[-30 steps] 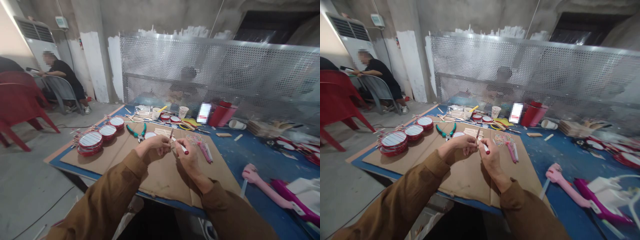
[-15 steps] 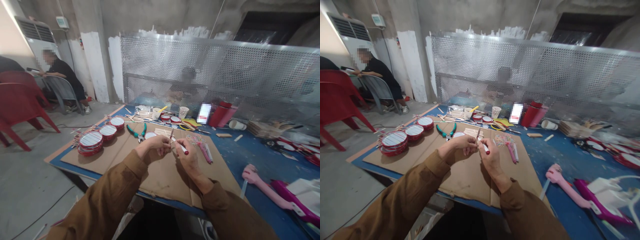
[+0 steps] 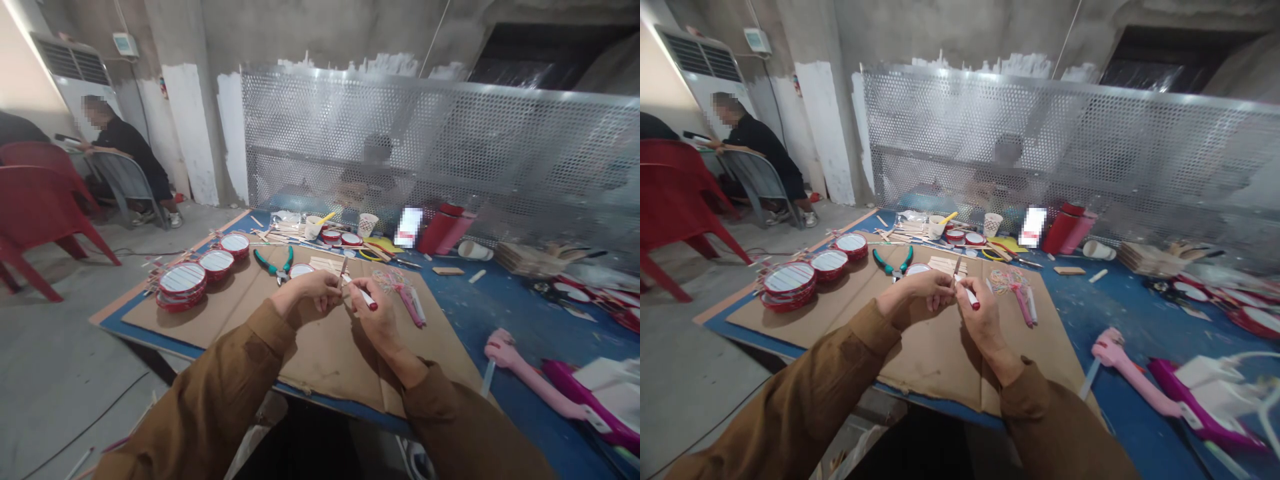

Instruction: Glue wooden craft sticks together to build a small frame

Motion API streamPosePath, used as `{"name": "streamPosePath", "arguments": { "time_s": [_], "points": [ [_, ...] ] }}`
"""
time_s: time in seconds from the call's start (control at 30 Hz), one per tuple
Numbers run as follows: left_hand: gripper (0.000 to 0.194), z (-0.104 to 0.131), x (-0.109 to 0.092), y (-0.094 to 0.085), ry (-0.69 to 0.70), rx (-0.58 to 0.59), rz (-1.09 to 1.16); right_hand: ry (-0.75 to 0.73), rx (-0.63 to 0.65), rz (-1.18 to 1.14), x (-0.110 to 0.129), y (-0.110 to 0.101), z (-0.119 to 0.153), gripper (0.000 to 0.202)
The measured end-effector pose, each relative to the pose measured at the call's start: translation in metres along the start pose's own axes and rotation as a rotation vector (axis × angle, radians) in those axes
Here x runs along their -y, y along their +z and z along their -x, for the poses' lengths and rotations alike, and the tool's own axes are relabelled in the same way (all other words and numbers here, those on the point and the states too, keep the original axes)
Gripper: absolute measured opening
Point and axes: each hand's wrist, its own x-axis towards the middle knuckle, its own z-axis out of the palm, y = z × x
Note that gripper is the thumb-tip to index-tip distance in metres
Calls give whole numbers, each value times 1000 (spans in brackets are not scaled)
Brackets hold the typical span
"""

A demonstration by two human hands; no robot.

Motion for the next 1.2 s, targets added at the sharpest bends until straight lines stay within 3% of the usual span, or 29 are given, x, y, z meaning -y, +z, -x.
{"name": "streamPosePath", "arguments": {
  "time_s": [0.57,0.8,1.2],
  "points": [
    [7,3,-3,2,19,-18,-9,8,-22,22,3,-2,-1,24],
    [13,0,1,2,39,-21,9,22,-36,15,4,-4,-3,24],
    [6,0,1,3,23,-40,-15,34,-69,21,5,-8,-5,25]
  ]
}}
